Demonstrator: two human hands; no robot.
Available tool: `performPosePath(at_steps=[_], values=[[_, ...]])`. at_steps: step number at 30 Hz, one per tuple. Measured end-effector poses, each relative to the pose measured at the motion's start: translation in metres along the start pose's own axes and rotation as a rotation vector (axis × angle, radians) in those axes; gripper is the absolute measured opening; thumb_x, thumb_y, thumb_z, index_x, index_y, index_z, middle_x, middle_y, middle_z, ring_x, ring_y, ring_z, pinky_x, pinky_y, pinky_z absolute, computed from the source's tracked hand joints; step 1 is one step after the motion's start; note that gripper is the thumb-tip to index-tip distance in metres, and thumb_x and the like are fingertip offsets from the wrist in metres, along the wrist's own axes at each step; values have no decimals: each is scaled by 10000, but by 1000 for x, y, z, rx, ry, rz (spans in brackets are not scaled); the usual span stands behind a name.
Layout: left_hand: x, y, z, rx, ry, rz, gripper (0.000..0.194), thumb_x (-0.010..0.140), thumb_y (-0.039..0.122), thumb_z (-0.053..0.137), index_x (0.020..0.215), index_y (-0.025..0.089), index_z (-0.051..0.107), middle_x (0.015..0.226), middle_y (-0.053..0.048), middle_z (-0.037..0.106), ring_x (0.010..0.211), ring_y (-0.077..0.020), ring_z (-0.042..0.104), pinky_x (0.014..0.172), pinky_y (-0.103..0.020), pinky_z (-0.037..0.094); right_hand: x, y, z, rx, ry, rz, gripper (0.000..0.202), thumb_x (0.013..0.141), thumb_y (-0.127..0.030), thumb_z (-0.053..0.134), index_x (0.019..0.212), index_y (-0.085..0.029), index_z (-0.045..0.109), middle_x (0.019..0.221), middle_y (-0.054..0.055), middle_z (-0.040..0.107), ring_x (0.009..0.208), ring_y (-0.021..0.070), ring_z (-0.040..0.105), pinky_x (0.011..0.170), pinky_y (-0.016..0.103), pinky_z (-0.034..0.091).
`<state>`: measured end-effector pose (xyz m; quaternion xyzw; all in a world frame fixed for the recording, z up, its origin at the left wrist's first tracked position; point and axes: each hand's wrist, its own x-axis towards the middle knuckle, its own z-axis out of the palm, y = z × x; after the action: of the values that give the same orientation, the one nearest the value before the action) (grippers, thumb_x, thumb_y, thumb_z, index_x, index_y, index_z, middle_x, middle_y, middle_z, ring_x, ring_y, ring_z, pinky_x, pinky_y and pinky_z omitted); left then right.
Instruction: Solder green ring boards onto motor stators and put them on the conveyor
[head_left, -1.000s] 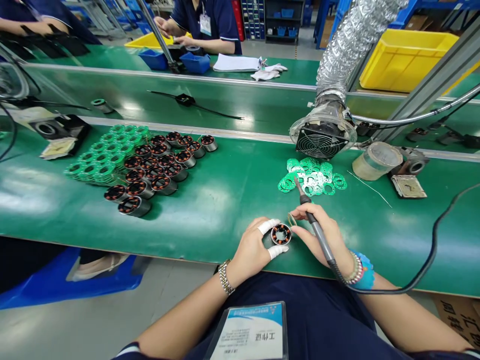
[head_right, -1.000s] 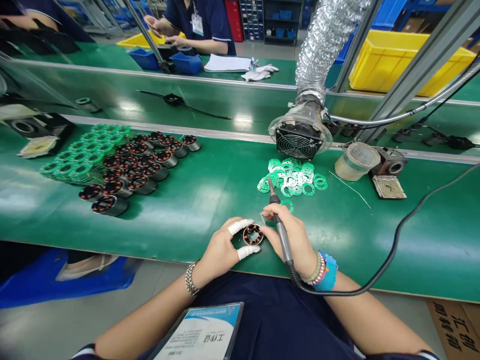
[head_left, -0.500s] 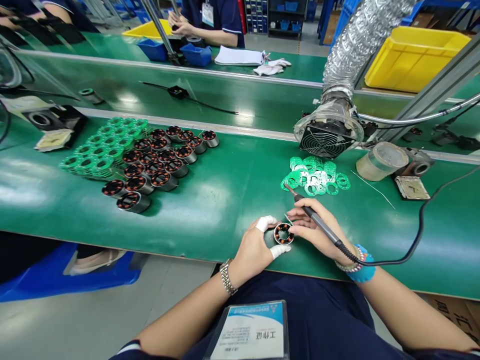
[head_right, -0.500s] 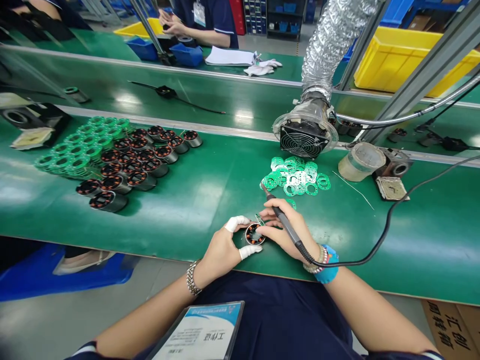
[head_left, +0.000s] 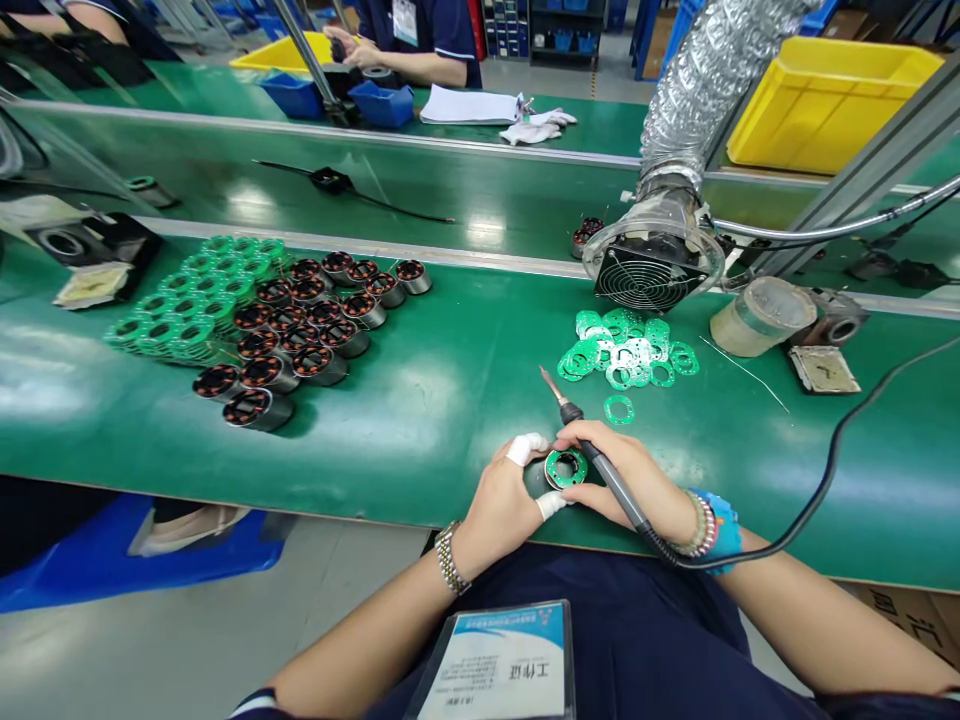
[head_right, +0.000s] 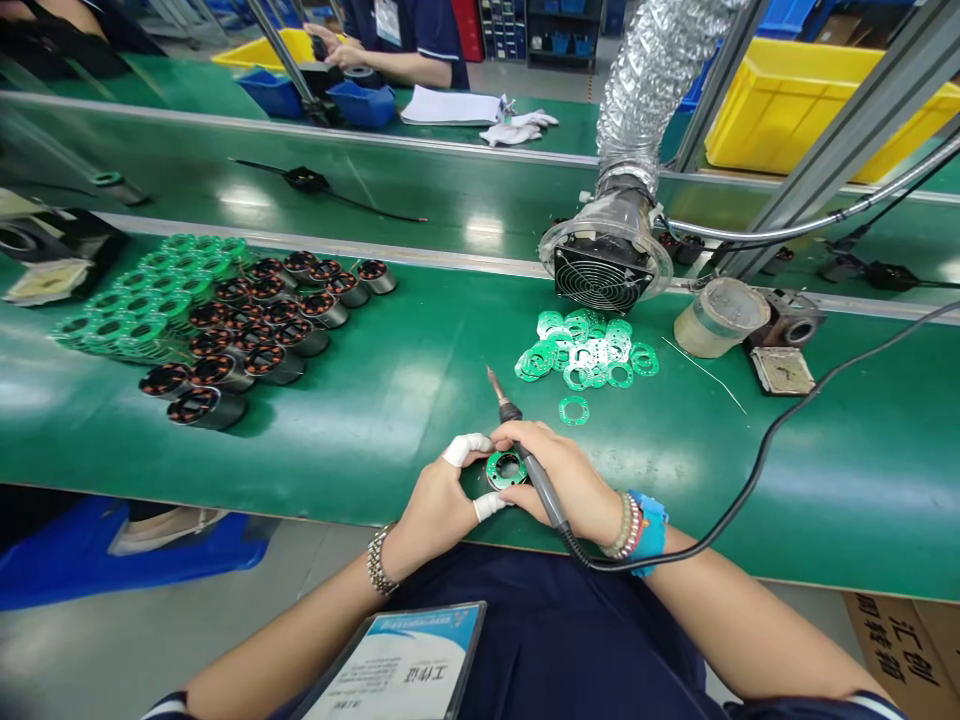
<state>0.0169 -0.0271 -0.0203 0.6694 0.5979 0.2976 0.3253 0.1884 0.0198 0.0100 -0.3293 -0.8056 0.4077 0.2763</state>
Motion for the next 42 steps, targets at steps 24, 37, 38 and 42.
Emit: performPosePath(at_steps=[24, 37, 38, 42], values=[[-4, -10, -8, -165, -50, 146, 672, 661, 375, 736, 1208, 208, 384, 1215, -111, 544, 1124, -249, 535, 964, -410, 443, -3, 11, -17, 121, -75, -156, 467, 720, -278, 703, 1130, -189, 497, 1122, 86, 559, 1051, 193, 544, 902, 349, 453], [-1, -10, -13, 56, -56, 189, 476, 766, 367, 641, 1190, 185, 528, 1141, -96, 632, 1034, -222, 609, 895, -367, 507, -32, 13, -4, -29, 302, -63, 253, 790, -79, 518, 1020, -181, 537, 956, 45, 640, 859, 132, 622, 775, 254, 507], [-2, -11, -13, 63, -53, 184, 487, 754, 380, 651, 1183, 180, 533, 1136, -99, 639, 1031, -229, 614, 893, -372, 510, -32, 14, -2, -32, 307, -65, 239, 796, -81, 513, 1012, -180, 537, 944, 43, 642, 851, 130, 621, 771, 250, 507], [-2, -12, -13, 86, -53, 155, 497, 735, 409, 661, 1160, 177, 548, 1111, -100, 658, 1021, -247, 625, 882, -390, 519, -31, 15, 3, -27, 264, -42, 215, 810, -104, 516, 1009, -184, 532, 930, 39, 641, 820, 131, 617, 741, 244, 508]])
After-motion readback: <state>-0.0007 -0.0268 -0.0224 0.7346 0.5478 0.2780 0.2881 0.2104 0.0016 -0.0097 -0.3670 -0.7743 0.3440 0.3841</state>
